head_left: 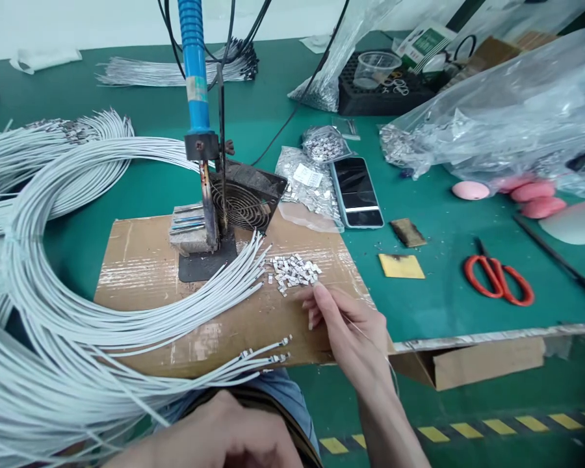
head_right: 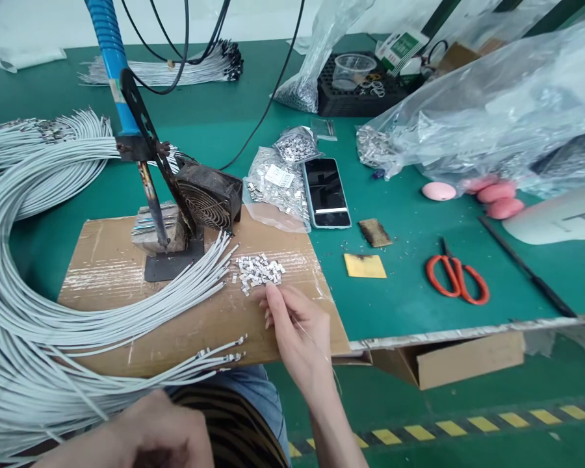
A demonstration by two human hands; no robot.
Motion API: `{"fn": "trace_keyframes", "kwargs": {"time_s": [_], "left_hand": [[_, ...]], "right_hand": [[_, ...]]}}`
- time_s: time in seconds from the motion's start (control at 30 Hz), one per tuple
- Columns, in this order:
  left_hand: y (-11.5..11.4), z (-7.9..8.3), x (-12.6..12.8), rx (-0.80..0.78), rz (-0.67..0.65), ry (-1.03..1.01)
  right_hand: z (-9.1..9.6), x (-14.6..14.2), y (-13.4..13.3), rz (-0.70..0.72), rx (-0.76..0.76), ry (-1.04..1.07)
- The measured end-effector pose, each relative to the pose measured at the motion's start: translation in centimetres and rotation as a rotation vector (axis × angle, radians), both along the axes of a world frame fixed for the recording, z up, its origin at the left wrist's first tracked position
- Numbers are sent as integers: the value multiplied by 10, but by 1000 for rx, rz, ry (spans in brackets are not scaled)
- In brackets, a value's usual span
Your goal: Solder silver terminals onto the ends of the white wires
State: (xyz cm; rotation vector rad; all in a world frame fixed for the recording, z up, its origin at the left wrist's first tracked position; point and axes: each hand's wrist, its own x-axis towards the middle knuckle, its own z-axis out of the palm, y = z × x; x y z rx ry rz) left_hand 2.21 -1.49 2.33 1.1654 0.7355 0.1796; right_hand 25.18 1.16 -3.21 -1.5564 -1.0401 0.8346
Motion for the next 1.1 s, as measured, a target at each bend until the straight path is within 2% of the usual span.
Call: {"fn": "trace_keyframes", "kwargs": {"time_s": [0.03, 0.13, 0.2, 0.23, 0.37, 0.5, 0.67, 0.8, 0.87, 1.03, 1.1], "left_hand": [[4, -7, 6, -146, 76, -28], [16, -25, 10, -293, 585, -9], [21, -29, 4, -367, 762, -42], [22, -29, 0, -394, 805, -66], [22, -20, -8, -439, 820, -148], [19, -8, -4, -438, 826, -148], [18, 0, 2, -458, 837, -109], [19, 2, 2, -492, 817, -101], [19, 4, 2, -506, 800, -99], [20, 6, 1, -510, 787, -100], [20, 5, 1, -506, 797, -113]], "right_hand": [[3, -2, -1, 5, 13, -8], [13, -13, -5, 54, 62, -3], [21, -22, -7, 136, 86, 12], [25, -28, -7, 181, 91, 18], [35, -50, -6, 317, 48, 92], [39, -64, -3, 414, -40, 287], [38, -67, -3, 475, -95, 591], [35, -64, -2, 526, -134, 708], [33, -62, 0, 515, -149, 748], [29, -54, 4, 305, -85, 788], [27, -53, 2, 296, -70, 752]]}}
